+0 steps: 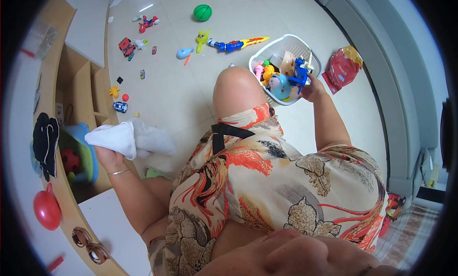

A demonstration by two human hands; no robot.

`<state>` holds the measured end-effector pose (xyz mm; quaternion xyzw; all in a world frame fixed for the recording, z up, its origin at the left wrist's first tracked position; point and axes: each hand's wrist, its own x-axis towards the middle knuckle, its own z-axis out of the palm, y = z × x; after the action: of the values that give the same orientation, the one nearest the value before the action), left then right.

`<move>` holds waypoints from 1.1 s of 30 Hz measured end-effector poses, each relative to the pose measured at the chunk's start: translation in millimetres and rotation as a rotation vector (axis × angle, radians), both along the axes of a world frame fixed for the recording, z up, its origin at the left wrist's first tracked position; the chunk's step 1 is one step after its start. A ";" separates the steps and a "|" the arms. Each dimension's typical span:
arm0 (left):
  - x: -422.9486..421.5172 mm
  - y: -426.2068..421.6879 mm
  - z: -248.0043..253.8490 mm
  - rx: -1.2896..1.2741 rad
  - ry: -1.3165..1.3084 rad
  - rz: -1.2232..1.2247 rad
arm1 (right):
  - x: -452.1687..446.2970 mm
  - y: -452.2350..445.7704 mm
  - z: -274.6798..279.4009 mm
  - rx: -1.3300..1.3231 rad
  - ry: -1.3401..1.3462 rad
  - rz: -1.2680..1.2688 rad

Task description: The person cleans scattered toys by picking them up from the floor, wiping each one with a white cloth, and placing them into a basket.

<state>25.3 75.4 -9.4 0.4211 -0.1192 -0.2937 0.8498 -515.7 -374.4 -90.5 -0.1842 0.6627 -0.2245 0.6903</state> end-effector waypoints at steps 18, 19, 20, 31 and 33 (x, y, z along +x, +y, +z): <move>-0.9 4.4 -4.8 0.059 -0.034 -0.029 | 18.7 -21.7 -0.1 -0.476 0.809 0.443; -0.7 4.9 -5.7 0.062 -0.035 -0.028 | 17.7 -20.1 -0.5 -0.460 0.811 0.386; -0.3 4.5 -6.8 0.019 -0.033 -0.044 | 14.4 -24.1 -9.1 -0.462 0.806 0.388; -12.2 19.8 26.0 -0.255 -0.030 -0.058 | 28.8 -72.1 79.5 -0.942 1.244 0.668; -12.3 23.1 33.4 -0.289 -0.030 -0.029 | 73.0 -58.1 106.5 -1.040 1.159 0.684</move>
<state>13.0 98.4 24.0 0.2971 -0.1789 -0.2794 0.8954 -442.7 -432.6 16.0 -0.7540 0.6319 -0.1496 0.0991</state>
